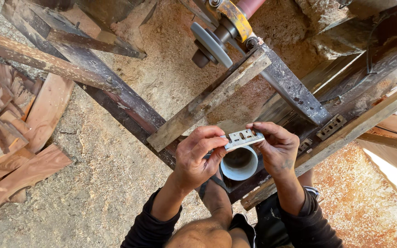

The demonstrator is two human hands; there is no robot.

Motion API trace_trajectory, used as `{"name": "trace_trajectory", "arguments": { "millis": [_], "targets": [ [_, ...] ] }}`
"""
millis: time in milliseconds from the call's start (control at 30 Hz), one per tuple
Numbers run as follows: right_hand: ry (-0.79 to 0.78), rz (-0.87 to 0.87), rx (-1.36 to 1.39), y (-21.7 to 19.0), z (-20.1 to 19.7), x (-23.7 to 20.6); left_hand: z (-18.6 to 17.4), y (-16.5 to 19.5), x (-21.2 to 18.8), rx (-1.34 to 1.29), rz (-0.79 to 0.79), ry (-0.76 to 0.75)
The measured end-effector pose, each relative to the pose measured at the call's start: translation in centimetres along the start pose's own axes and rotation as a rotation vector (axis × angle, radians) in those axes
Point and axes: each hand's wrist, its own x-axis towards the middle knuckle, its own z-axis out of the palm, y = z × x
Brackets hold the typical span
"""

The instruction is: The person sharpens a small metal blade on a rotating grinding wheel, repeatedly dipping the blade into a small white cup of liquid between grinding passes. The person holds the blade with both hands and moves it against the wheel to sharpen the edge.

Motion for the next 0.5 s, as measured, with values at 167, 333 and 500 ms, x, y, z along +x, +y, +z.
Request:
{"name": "trace_trajectory", "arguments": {
  "millis": [167, 333, 500],
  "targets": [
    [0.012, 0.004, 0.005, 0.1, 0.0, 0.2, 0.1, 0.0, 0.1, 0.014, 0.008, 0.001],
    [0.012, -0.028, -0.070, 0.3, 0.0, 0.5, 0.3, -0.4, -0.1, 0.052, 0.009, 0.007],
    [-0.011, -0.021, -0.232, 0.7, -0.5, 2.3, 0.6, -3.2, -0.7, 0.322, 0.066, -0.021]
  ]
}}
